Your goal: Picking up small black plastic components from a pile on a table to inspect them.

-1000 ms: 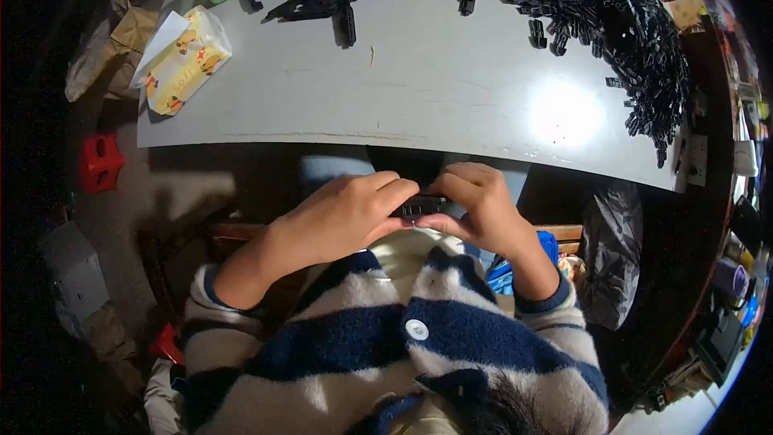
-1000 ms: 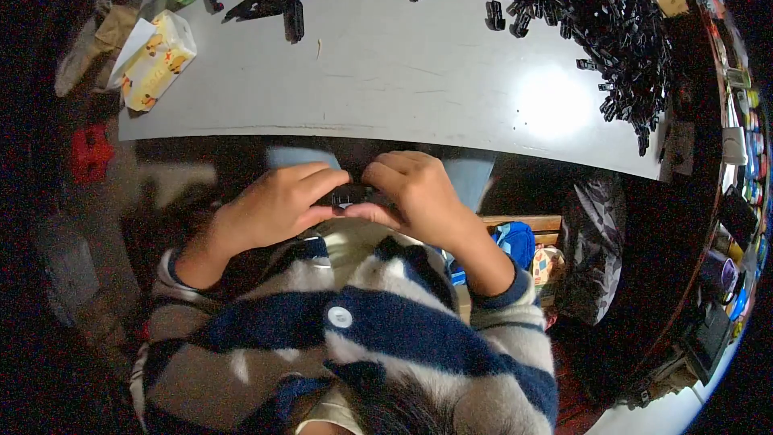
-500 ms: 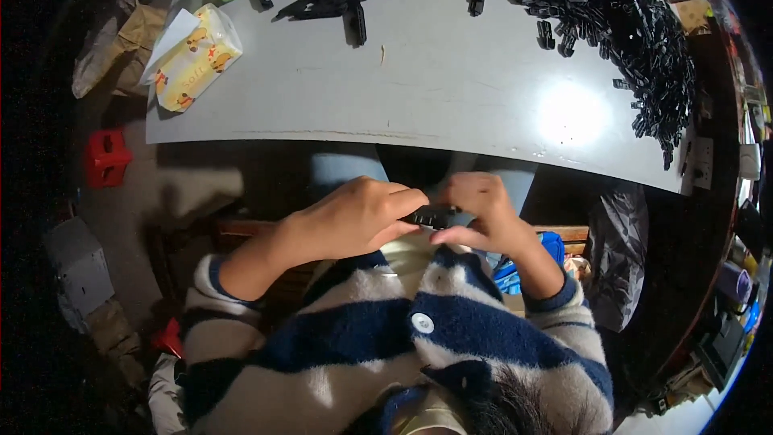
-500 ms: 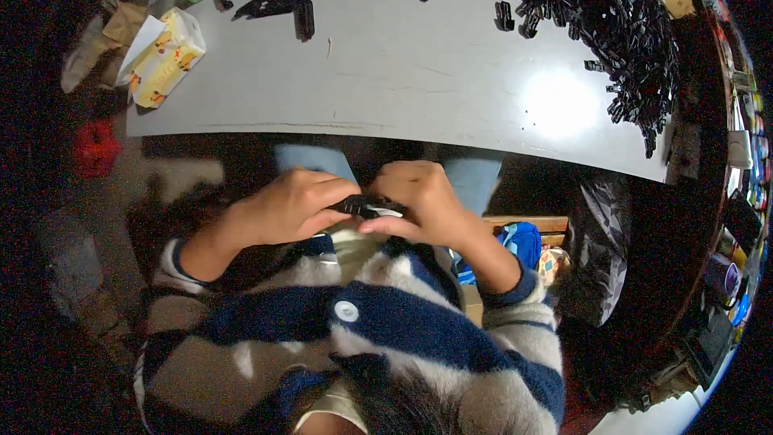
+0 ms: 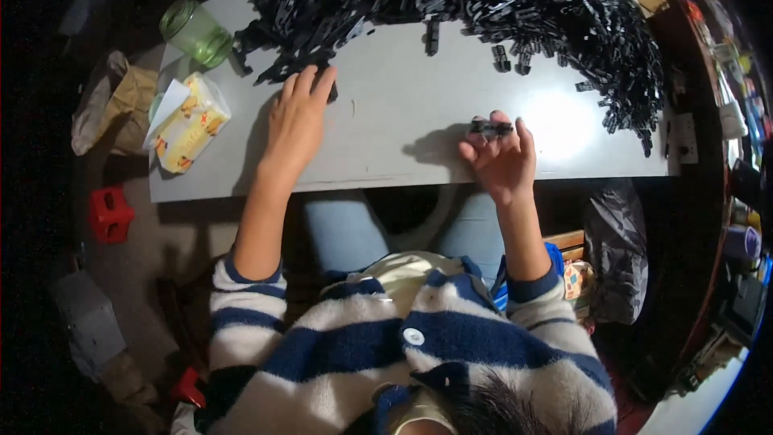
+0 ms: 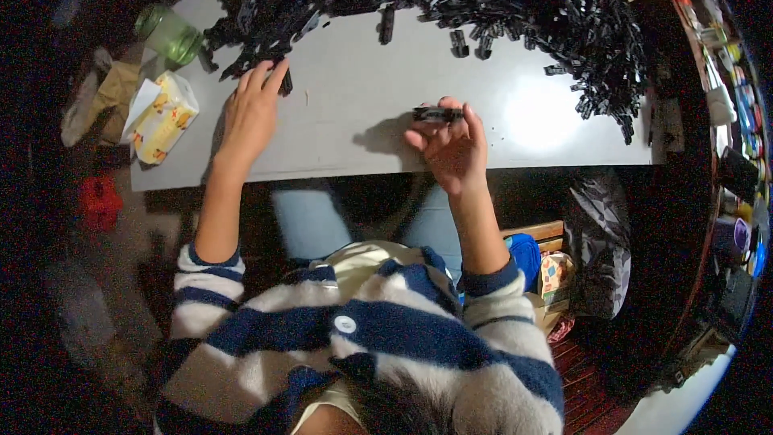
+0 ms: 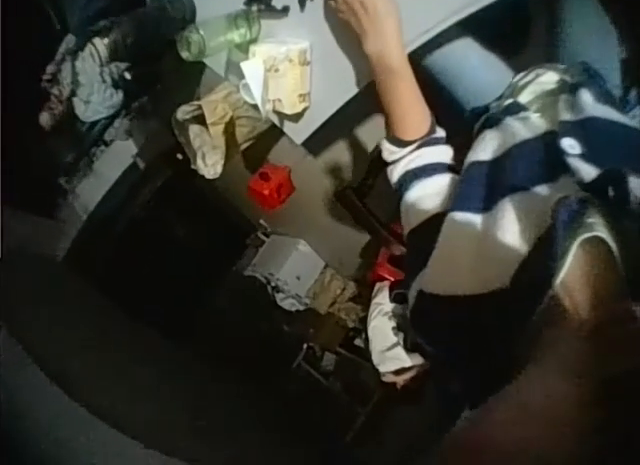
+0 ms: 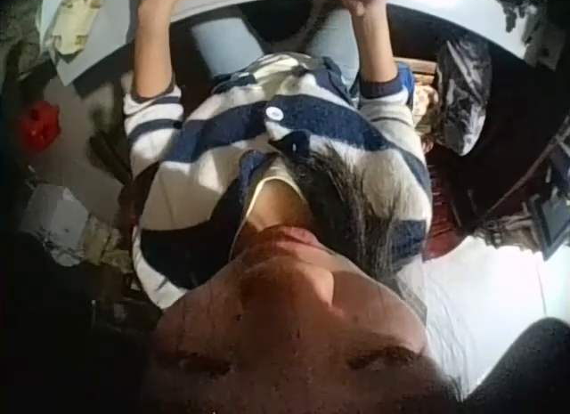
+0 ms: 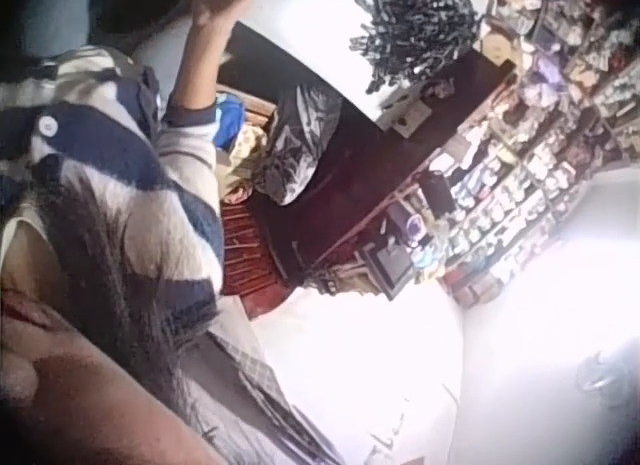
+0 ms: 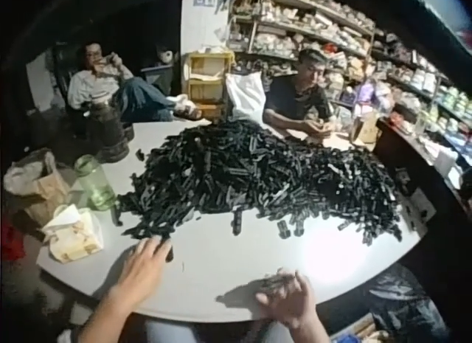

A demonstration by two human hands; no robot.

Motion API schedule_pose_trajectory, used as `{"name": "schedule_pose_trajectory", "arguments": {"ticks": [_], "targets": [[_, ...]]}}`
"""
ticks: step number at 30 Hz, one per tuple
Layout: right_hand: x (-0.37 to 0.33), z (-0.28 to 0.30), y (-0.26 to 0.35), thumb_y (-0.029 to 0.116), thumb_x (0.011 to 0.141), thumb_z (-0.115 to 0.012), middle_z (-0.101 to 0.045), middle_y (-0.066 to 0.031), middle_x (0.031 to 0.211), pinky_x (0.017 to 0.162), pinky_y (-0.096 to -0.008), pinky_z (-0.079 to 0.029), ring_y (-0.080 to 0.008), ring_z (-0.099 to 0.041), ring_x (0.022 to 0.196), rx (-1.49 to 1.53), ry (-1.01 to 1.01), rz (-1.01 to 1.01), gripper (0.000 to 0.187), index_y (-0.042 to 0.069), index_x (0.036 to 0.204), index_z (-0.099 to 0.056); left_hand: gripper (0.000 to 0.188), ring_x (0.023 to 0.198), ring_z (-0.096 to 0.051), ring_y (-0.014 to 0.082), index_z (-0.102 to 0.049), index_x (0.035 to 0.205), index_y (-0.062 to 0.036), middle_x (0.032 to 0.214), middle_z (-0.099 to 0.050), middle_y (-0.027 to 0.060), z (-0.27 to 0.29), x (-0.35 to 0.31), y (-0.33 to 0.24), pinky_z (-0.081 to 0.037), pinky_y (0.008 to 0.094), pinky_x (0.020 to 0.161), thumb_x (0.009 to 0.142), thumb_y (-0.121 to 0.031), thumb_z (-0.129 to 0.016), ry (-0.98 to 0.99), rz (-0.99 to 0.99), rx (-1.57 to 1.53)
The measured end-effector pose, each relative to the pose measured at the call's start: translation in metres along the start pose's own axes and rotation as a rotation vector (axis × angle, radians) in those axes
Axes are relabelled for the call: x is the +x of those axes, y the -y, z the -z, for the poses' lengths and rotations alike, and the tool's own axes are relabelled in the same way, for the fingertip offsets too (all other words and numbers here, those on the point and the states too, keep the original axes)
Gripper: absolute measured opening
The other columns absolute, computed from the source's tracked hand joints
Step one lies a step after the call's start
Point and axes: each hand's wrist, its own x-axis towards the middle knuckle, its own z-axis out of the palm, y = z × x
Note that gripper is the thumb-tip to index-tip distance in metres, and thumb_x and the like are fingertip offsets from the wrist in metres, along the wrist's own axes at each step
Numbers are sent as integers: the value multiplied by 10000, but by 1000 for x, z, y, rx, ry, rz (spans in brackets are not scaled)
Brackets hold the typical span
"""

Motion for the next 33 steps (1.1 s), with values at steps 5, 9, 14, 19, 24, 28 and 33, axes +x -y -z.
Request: {"name": "schedule_pose_trajectory", "arguments": {"ticks": [5,9,14,19,24,28,33], "targets": [[50,1,34,158,861,-530,-535,-66,742,622,-295,-428,-179,-495,641,-320,-124,183,92,76,903,-526,274,964,-508,273,-566,1034,-53,988,-525,94,-15,2,6,-420,378,821,771,-25,-499,47,-149,-23],[96,12,71,155,804,-606,-589,-95,805,620,-299,-455,-221,-575,710,-1558,-329,618,197,31,936,-528,206,916,-510,264,-579,951,-52,933,-514,91,-11,5,-10,-419,381,796,745,-62,-569,-4,-171,-66],[128,18,66,201,814,-535,-614,-185,753,613,-452,-476,-393,-593,717,-2332,-351,516,185,65,938,-522,205,885,-549,218,-571,951,-6,927,-555,89,-15,-6,-25,-448,336,745,760,-44,-632,-106,-125,-367],[75,-29,17,152,822,-601,-605,-61,703,482,-226,-413,-104,-516,534,-1267,98,199,159,-1,847,-563,113,640,-461,41,-527,940,-10,687,-493,-9,-6,-21,-47,-375,191,547,891,-112,-513,162,305,-1229],[15,-59,-33,122,817,-611,-528,-20,680,421,-203,-321,-73,-447,502,-668,132,57,140,18,892,-556,277,642,-423,51,-427,1101,-17,759,-477,6,-10,-22,-69,-343,205,533,940,-237,-479,111,365,-1438],[2,-69,-49,113,835,-585,-519,-16,682,430,-201,-335,-86,-458,512,-621,179,46,134,14,909,-534,336,681,-507,142,-401,1187,-13,852,-543,104,-4,-26,-80,-420,257,599,944,-235,-468,20,143,-1270],[-12,-87,-51,124,878,-532,-557,-42,728,466,-198,-382,-86,-483,532,-705,68,233,142,-1,938,-502,311,792,-616,284,-421,1148,10,899,-597,179,2,-29,-80,-475,348,664,924,-194,-491,59,161,-1299]]}}
